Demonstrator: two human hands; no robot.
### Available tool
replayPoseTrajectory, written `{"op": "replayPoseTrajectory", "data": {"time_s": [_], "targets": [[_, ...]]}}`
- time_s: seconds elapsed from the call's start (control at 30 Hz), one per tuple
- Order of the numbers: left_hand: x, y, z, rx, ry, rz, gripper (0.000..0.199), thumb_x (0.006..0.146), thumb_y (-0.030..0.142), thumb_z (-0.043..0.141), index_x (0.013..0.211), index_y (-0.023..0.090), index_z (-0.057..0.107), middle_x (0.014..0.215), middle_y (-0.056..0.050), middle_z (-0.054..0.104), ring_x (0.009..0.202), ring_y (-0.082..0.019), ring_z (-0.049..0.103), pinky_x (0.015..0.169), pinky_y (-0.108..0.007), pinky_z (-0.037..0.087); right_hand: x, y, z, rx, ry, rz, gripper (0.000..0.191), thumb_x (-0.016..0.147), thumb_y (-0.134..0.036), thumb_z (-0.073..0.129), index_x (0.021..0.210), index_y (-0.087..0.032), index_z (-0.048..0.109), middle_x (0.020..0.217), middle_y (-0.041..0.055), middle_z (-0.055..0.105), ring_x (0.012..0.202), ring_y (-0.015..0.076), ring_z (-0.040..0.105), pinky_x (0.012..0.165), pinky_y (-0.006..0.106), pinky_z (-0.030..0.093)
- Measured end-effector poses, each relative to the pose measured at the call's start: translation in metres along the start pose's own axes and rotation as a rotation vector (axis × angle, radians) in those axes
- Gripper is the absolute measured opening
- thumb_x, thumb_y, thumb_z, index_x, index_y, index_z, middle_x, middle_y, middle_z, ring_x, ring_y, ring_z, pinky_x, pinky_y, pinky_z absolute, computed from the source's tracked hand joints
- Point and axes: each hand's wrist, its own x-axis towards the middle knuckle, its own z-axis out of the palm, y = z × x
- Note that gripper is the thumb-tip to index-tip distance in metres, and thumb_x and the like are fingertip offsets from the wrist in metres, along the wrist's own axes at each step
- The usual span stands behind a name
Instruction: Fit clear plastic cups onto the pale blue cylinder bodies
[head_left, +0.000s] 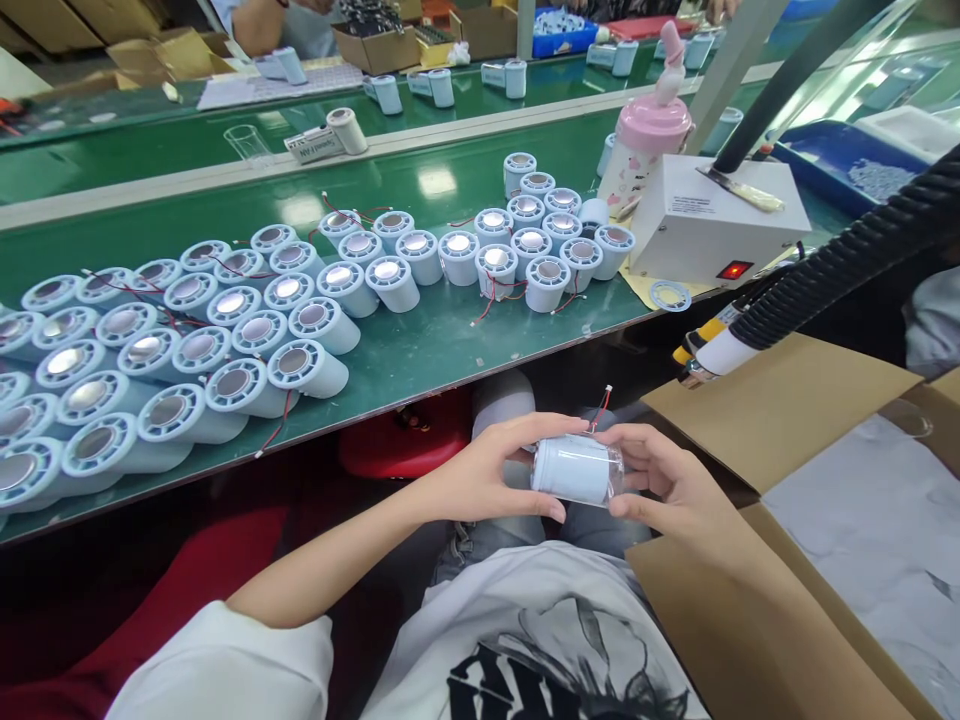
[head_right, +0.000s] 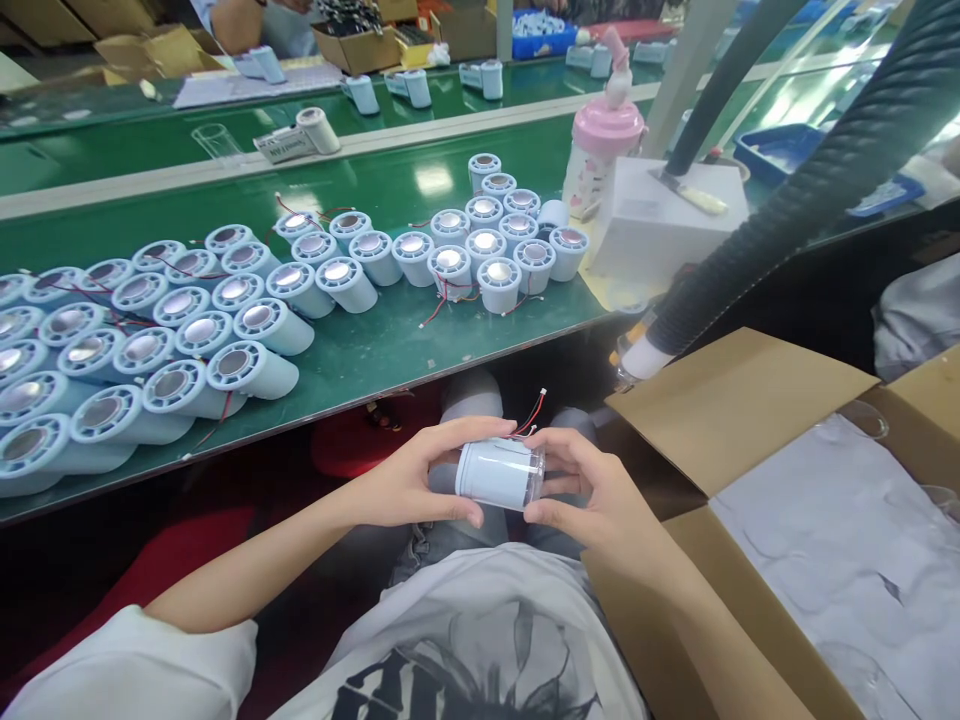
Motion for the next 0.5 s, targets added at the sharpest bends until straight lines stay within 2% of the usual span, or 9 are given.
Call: {"op": "replayPoseTrajectory", "data": {"time_s": [0.23, 0.5], "targets": [[0.0011, -0.0015, -0.0026, 0.068, -0.024, 0.042, 0.075, 0.068, 0.031, 0.083, 0.136, 0.030, 0.052, 0.143, -0.010, 0.052, 0.133, -0.029, 0.047, 0.106, -0.041, 0.045, 0.0005, 0.0006, 0.0018, 0.136, -0.022, 0.080, 0.041, 0.080, -0.037, 0.075, 0.114, -0.027, 0.054, 0.108, 0.0048, 0.067, 0.097, 0.0204, 0.064, 0.081, 0.031, 0.054], [0.0005, 0.0008, -0.0033, 0.081, -0.035, 0.076, 0.076, 0.068, 0.028, 0.083, 0.137, 0.030, 0.051, 0.144, -0.009, 0.051, 0.134, -0.027, 0.046, 0.108, -0.039, 0.043, 0.0052, 0.0025, 0.0035, 0.293, -0.030, 0.174, 0.044, 0.079, -0.049, 0.073, 0.110, -0.025, 0.053, 0.096, 0.0033, 0.069, 0.077, 0.0151, 0.064, 0.066, 0.026, 0.056]]}}
